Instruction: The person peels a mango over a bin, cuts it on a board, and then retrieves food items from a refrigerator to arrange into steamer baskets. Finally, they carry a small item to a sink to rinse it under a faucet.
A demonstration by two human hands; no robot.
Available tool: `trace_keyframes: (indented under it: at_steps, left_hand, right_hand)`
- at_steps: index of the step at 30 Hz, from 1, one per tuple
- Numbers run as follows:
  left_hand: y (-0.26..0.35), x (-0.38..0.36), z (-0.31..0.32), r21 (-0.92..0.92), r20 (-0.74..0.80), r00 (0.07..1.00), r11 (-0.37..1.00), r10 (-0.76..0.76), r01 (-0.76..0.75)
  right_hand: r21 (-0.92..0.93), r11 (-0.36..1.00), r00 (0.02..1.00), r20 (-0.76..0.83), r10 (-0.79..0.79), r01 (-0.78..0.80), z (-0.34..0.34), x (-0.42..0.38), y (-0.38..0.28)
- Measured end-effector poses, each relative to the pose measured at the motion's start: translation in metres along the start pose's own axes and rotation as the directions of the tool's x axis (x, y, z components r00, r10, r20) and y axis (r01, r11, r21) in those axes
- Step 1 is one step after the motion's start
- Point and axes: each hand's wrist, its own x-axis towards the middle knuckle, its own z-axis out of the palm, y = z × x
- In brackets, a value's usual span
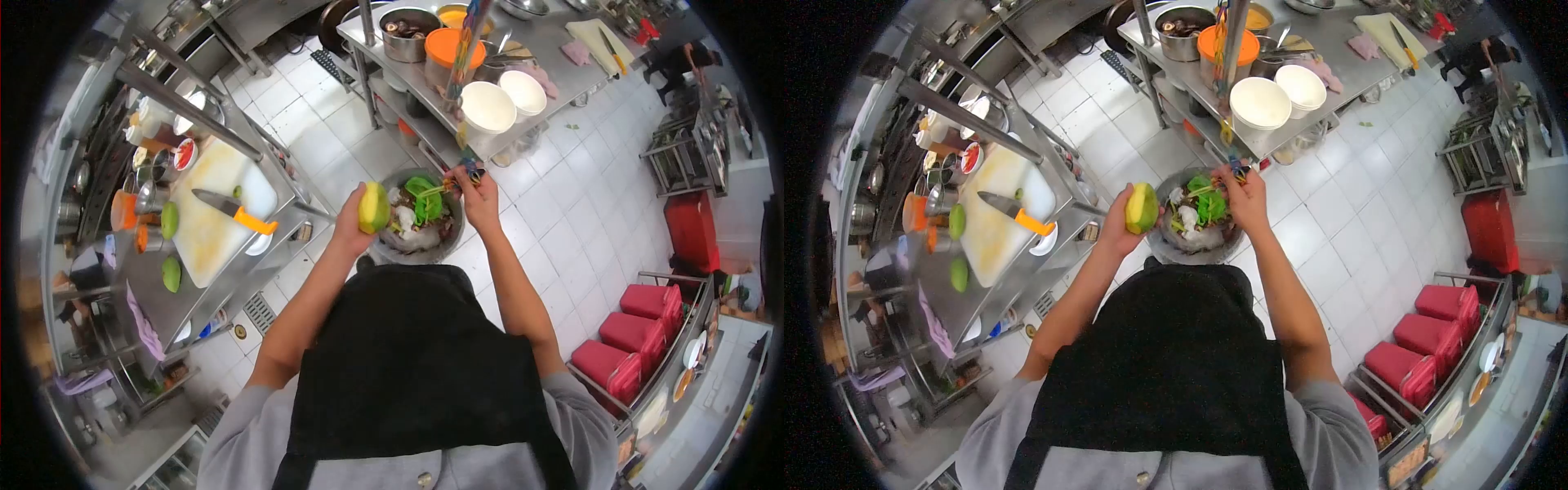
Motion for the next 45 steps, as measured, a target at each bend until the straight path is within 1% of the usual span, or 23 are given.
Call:
trace_keyframes:
  at_steps: [2,3,5,8,10,12,15,16,17,20,21,23,27,30,31,33,34,35,36,37,38,40,45]
  left_hand:
    - [-0.011,-0.006,-0.007,-0.016,-0.026,1.0,1.0,-0.008,0.008]
    - [-0.009,-0.003,-0.003,-0.018,-0.022,1.0,1.0,-0.007,0.007]
    - [-0.011,-0.007,-0.003,-0.019,-0.035,0.999,1.0,-0.021,0.02]
    - [-0.006,-0.002,0.0,0.005,-0.024,0.999,1.0,-0.021,0.022]
    - [-0.005,-0.006,0.005,0.018,0.049,0.997,0.998,-0.063,0.063]
    - [-0.001,-0.003,0.007,0.011,0.045,0.998,0.999,-0.049,0.048]
    - [-0.001,-0.007,0.006,0.009,0.038,0.998,0.999,-0.045,0.045]
    - [-0.001,-0.01,0.006,0.008,0.038,0.998,0.999,-0.053,0.053]
    - [0.0,-0.011,0.006,0.009,0.043,0.997,0.998,-0.06,0.059]
    - [-0.001,-0.01,0.014,0.006,-0.018,0.999,0.999,-0.041,0.041]
    - [-0.001,-0.011,0.017,0.006,-0.018,0.999,0.999,-0.041,0.041]
    - [0.0,-0.012,0.025,-0.085,-0.007,0.994,0.991,-0.108,0.107]
    - [-0.008,-0.006,0.019,-0.148,0.008,0.994,0.983,-0.11,0.11]
    - [-0.01,-0.009,0.02,-0.142,0.033,0.995,0.985,-0.097,0.101]
    - [-0.01,-0.01,0.021,-0.135,-0.003,0.995,0.986,-0.095,0.094]
    - [-0.009,-0.015,0.022,-0.131,-0.041,0.995,0.988,-0.091,0.085]
    - [-0.007,-0.019,0.023,-0.062,-0.032,0.997,0.995,-0.076,0.074]
    - [-0.005,-0.024,0.023,0.007,-0.022,0.998,0.998,-0.064,0.064]
    - [-0.003,-0.029,0.022,0.009,-0.023,0.998,0.998,-0.064,0.064]
    - [0.0,-0.034,0.019,0.028,0.041,0.996,0.996,-0.081,0.08]
    - [0.002,-0.037,0.018,0.045,0.104,0.99,0.994,-0.099,0.094]
    - [0.004,-0.039,0.022,0.045,0.109,0.989,0.994,-0.1,0.095]
    - [0.003,-0.039,0.037,0.075,0.115,0.989,0.994,-0.09,0.082]
  right_hand:
    - [0.065,0.998,0.998,-0.063,0.03,-0.026,-0.002,-0.009,-0.003]
    - [0.06,0.998,0.998,-0.062,0.016,-0.012,-0.003,-0.002,-0.007]
    - [0.153,0.987,0.997,-0.054,0.048,-0.04,0.001,-0.011,-0.009]
    - [0.1,0.995,0.999,0.02,0.026,-0.028,0.0,-0.01,-0.001]
    - [0.072,0.995,0.998,0.033,0.061,-0.063,-0.001,-0.02,-0.002]
    - [0.052,0.995,0.995,0.057,0.08,-0.083,0.004,-0.019,-0.007]
    - [0.192,0.98,0.997,-0.049,0.053,-0.043,0.007,-0.019,-0.023]
    - [0.273,0.96,0.997,-0.024,0.069,-0.06,0.009,-0.022,-0.029]
    - [0.273,0.96,0.997,-0.024,0.07,-0.061,0.012,-0.024,-0.036]
    - [0.231,0.958,0.98,0.145,0.136,-0.168,0.029,-0.037,-0.06]
    - [0.231,0.958,0.98,0.145,0.137,-0.168,0.037,-0.039,-0.06]
    - [0.328,0.934,0.979,0.181,0.089,-0.145,0.052,-0.041,-0.061]
    - [0.348,0.922,0.964,0.251,0.084,-0.171,0.058,-0.04,-0.06]
    - [0.348,0.923,0.968,0.236,0.081,-0.162,0.06,-0.04,-0.066]
    - [0.348,0.924,0.968,0.237,0.08,-0.162,0.06,-0.039,-0.066]
    - [0.258,0.957,0.974,0.212,0.079,-0.134,0.057,-0.034,-0.064]
    - [0.258,0.957,0.973,0.215,0.079,-0.135,0.049,-0.025,-0.059]
    - [0.242,0.964,0.991,0.104,0.085,-0.108,0.036,-0.012,-0.051]
    - [0.225,0.971,0.996,-0.011,0.086,-0.081,0.024,-0.003,-0.047]
    - [0.229,0.97,0.996,-0.013,0.085,-0.08,0.017,0.002,-0.047]
    - [0.304,0.949,0.997,0.016,0.078,-0.079,0.01,0.005,-0.048]
    - [0.403,0.91,0.995,0.054,0.088,-0.103,0.01,0.009,-0.052]
    - [0.393,0.906,0.985,0.135,0.11,-0.155,0.036,-0.011,-0.078]
